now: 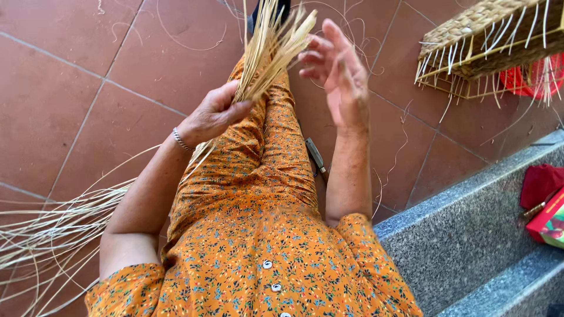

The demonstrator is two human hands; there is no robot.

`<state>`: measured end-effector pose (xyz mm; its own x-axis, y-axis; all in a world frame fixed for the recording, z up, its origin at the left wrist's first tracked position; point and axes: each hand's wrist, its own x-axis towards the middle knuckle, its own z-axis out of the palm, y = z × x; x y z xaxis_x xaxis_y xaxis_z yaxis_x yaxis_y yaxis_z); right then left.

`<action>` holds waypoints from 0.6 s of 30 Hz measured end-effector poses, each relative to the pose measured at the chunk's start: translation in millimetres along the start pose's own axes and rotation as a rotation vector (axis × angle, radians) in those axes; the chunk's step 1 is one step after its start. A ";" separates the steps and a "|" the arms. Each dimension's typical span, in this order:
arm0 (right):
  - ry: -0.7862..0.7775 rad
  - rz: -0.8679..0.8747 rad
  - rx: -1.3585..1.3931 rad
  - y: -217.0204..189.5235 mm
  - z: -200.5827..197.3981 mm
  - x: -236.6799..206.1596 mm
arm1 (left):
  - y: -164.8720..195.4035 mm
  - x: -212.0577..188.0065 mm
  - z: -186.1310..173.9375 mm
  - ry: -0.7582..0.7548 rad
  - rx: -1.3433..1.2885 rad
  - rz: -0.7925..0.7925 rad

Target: The person sits on the floor and sorts long thin rattan weaving strips, gathering them from a pile on the floor and aligning them into a bundle in their hands. They repeatedly even up the ends and add more strips to the bundle while finished woven basket frames sit nearby.

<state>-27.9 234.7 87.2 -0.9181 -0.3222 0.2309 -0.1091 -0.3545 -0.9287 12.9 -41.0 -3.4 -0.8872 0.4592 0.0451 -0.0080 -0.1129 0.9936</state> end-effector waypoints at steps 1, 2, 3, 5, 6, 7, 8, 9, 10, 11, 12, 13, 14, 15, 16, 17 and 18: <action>-0.045 0.000 0.064 8.0 4.7 -3.5 | 0.3 2.2 2.2 0.052 0.031 0.031; -0.060 0.029 -0.011 18.4 10.7 -6.3 | 0.0 4.9 5.9 0.095 0.152 0.048; -0.073 0.062 -0.085 30.2 17.8 -10.0 | -0.7 7.1 11.4 0.135 0.270 0.058; -0.079 0.091 -0.164 52.3 28.4 -14.9 | -6.2 13.2 30.1 0.197 0.511 0.104; -0.074 0.082 -0.171 62.0 31.9 -14.1 | -10.5 17.8 42.3 0.218 0.636 0.145; -0.073 0.073 -0.178 70.5 34.9 -14.6 | -16.1 22.4 53.5 0.238 0.762 0.185; -0.024 0.089 -0.140 76.9 36.7 -15.2 | -22.0 27.2 63.1 0.236 0.728 0.164; 0.021 0.107 -0.099 81.8 37.1 -13.2 | -28.0 30.5 69.7 0.238 0.696 0.141; 0.065 0.128 -0.059 86.0 37.6 -11.0 | -33.7 32.2 72.7 0.275 0.659 0.181; 0.102 0.133 0.051 87.9 35.7 -8.2 | -38.8 32.5 73.0 0.316 0.625 0.226; 0.138 0.136 0.160 89.1 32.9 -3.3 | -43.4 29.6 68.6 0.358 0.595 0.275; 0.242 0.131 0.375 88.8 27.4 1.7 | -47.8 24.2 61.6 0.400 0.724 0.329; 0.356 0.127 0.586 86.8 19.4 7.9 | -51.6 15.7 52.5 0.434 0.854 0.382; 0.263 0.143 0.584 83.3 8.2 13.5 | -55.6 6.5 43.6 0.459 0.983 0.436; 0.174 0.152 0.581 76.9 -6.2 16.9 | -60.2 -4.2 34.7 0.447 0.978 0.332; 0.144 0.131 0.584 71.0 -22.1 20.0 | -65.3 -15.2 23.1 0.427 0.971 0.239; 0.117 0.114 0.591 65.4 -39.8 21.0 | -71.8 -25.1 14.2 0.403 0.960 0.151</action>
<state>-69.5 239.7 19.8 -0.9510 -0.2999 0.0747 0.1913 -0.7611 -0.6198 42.2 -31.9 -74.4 -0.9377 0.1513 0.3129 0.3281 0.6819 0.6537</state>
